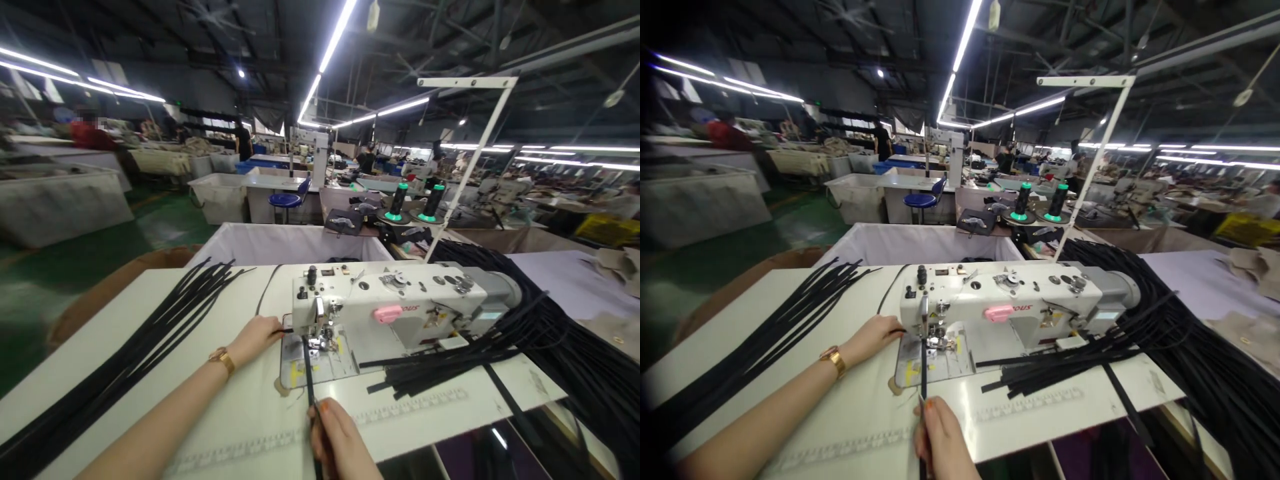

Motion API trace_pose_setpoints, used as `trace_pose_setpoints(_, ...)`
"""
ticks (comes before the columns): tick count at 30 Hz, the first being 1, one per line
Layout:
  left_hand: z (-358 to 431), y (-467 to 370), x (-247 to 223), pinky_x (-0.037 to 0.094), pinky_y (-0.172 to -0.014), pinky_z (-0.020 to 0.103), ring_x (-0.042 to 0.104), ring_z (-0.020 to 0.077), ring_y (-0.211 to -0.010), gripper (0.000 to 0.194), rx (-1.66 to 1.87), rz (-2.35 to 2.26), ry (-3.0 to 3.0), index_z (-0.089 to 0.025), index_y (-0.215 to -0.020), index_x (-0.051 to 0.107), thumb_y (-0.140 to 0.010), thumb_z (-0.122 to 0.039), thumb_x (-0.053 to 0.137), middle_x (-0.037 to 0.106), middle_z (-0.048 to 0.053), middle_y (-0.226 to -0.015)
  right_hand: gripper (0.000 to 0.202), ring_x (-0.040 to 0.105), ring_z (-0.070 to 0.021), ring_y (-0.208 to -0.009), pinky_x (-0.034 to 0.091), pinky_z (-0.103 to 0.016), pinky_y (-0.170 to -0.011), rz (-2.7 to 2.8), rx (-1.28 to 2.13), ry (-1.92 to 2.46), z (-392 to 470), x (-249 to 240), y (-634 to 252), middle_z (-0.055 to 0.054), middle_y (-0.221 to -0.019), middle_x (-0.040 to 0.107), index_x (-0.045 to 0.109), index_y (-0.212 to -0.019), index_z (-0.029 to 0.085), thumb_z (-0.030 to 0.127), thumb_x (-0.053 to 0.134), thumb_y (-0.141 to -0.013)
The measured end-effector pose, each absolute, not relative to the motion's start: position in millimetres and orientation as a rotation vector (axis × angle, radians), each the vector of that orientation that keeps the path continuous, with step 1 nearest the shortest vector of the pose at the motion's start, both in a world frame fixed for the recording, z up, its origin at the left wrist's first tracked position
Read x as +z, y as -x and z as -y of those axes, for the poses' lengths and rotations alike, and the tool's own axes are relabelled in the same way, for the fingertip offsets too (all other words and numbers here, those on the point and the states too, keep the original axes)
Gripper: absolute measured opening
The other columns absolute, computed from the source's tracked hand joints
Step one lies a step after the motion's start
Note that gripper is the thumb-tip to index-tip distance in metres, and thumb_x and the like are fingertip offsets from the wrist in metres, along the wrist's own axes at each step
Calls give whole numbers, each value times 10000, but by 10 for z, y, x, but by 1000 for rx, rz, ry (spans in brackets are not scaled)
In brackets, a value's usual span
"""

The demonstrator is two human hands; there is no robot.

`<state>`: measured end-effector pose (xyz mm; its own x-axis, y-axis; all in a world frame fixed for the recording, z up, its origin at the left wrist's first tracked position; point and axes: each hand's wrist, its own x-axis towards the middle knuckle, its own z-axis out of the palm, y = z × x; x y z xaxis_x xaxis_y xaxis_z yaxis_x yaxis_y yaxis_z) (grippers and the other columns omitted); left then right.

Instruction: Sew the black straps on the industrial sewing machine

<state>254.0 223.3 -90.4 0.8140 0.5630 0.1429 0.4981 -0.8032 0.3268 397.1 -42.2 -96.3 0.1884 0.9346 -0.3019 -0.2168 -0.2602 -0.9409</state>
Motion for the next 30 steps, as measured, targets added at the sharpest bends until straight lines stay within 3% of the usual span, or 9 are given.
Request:
trace_pose_setpoints(3,-2183,-2427,-939,470,-826,297,678,206,-860,236,342,-836,-2686,-256,-975,712,-934,-336,494,728,37,-918,381,311,-50,-409,163,-182,-369,530,1540,1157,-2,-874,-3840,47,-611,520,560,-966,175,512,607,-795)
trace_pose_setpoints(5,-2162,-2368,-951,467,-836,298,678,206,-886,247,356,-854,-2662,-253,-1002,708,-938,-317,478,734,36,-957,247,352,-34,-438,170,-152,-393,378,1653,1024,-275,-847,-3799,38,-645,525,556,-936,154,344,626,-795)
trace_pose_setpoints(7,-2143,-2325,-950,469,-815,293,679,206,-876,250,362,-863,-2640,-239,-978,710,-935,-306,473,736,36,-950,153,350,-24,-426,143,-142,-394,271,1750,931,-522,-855,-3788,38,-629,504,544,-877,141,278,585,-824)
trace_pose_setpoints(13,-2090,-2282,-906,465,-760,283,671,203,-831,238,364,-864,-2581,-218,-918,701,-924,-292,475,729,29,-900,158,283,-12,-351,99,-135,-362,181,1814,915,-975,-985,-3776,46,-590,485,522,-840,144,245,427,-916)
trace_pose_setpoints(18,-2073,-2278,-901,462,-759,283,662,204,-835,224,374,-862,-2537,-221,-925,698,-911,-257,478,726,26,-909,144,307,-19,-352,122,-140,-344,207,1770,907,-1063,-1034,-3748,43,-591,507,532,-841,148,257,464,-906)
trace_pose_setpoints(22,-2066,-2276,-929,471,-764,278,659,201,-839,230,390,-859,-2506,-216,-940,702,-913,-246,476,724,27,-909,166,336,-16,-367,144,-136,-343,243,1709,916,-1105,-1075,-3734,46,-588,530,545,-866,142,302,587,-842)
trace_pose_setpoints(30,-2002,-2284,-915,479,-803,287,656,199,-860,219,468,-862,-2506,-220,-974,696,-925,-251,485,718,29,-936,408,271,3,-357,109,-133,-338,272,1551,933,-1102,-1149,-3650,95,-548,502,515,-825,178,427,770,-628)
